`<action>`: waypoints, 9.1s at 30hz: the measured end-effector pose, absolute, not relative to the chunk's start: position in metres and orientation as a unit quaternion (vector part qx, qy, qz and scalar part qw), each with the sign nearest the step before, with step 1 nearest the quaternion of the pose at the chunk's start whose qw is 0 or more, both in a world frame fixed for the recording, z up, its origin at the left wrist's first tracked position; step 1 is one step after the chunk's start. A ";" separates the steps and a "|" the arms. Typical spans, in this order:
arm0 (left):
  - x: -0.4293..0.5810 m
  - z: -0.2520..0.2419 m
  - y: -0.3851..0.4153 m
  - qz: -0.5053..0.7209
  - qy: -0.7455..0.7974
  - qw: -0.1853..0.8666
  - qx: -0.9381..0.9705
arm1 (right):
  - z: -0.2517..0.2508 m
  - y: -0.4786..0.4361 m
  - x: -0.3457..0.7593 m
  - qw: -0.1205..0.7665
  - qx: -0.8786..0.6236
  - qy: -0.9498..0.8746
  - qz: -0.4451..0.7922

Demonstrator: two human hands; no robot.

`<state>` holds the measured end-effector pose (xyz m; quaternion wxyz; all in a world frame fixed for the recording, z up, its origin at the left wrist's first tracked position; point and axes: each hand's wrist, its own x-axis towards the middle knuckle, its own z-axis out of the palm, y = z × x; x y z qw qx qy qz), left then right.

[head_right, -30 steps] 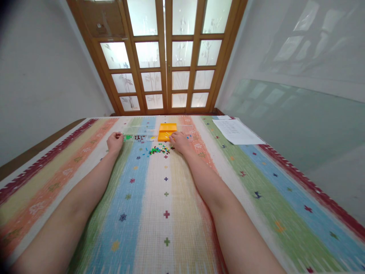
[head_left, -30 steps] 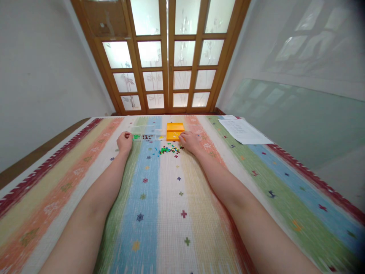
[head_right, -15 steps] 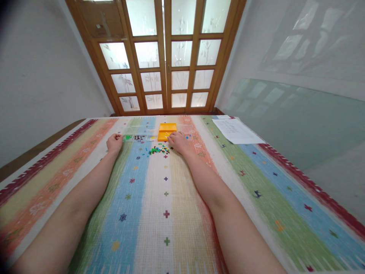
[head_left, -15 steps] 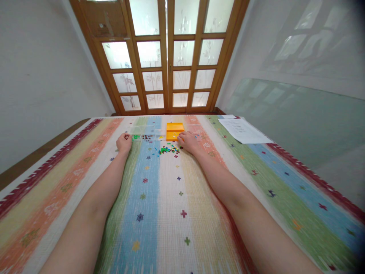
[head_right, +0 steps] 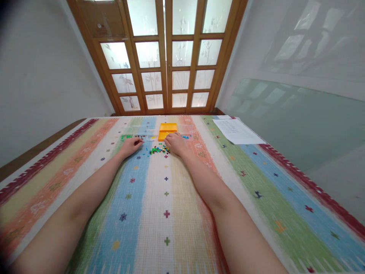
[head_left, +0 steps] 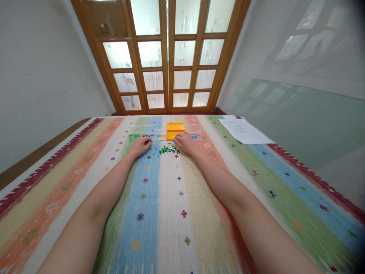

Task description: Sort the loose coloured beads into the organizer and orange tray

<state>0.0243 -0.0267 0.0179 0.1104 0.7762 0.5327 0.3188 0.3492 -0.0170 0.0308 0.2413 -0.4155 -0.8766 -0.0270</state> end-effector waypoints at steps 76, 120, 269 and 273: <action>0.042 0.014 -0.032 0.197 0.432 0.067 0.877 | 0.004 0.010 0.356 0.373 -0.571 -0.732 -0.008; 0.047 0.021 -0.036 0.187 0.410 0.089 0.888 | 0.028 -0.044 0.304 0.204 -0.240 -0.946 0.072; -0.033 0.008 0.005 0.623 0.641 0.191 0.405 | 0.013 -0.015 0.325 0.291 -0.420 -0.859 -0.005; -0.035 0.011 0.001 0.604 0.648 0.226 0.405 | 0.012 -0.015 0.324 0.287 -0.418 -0.862 -0.003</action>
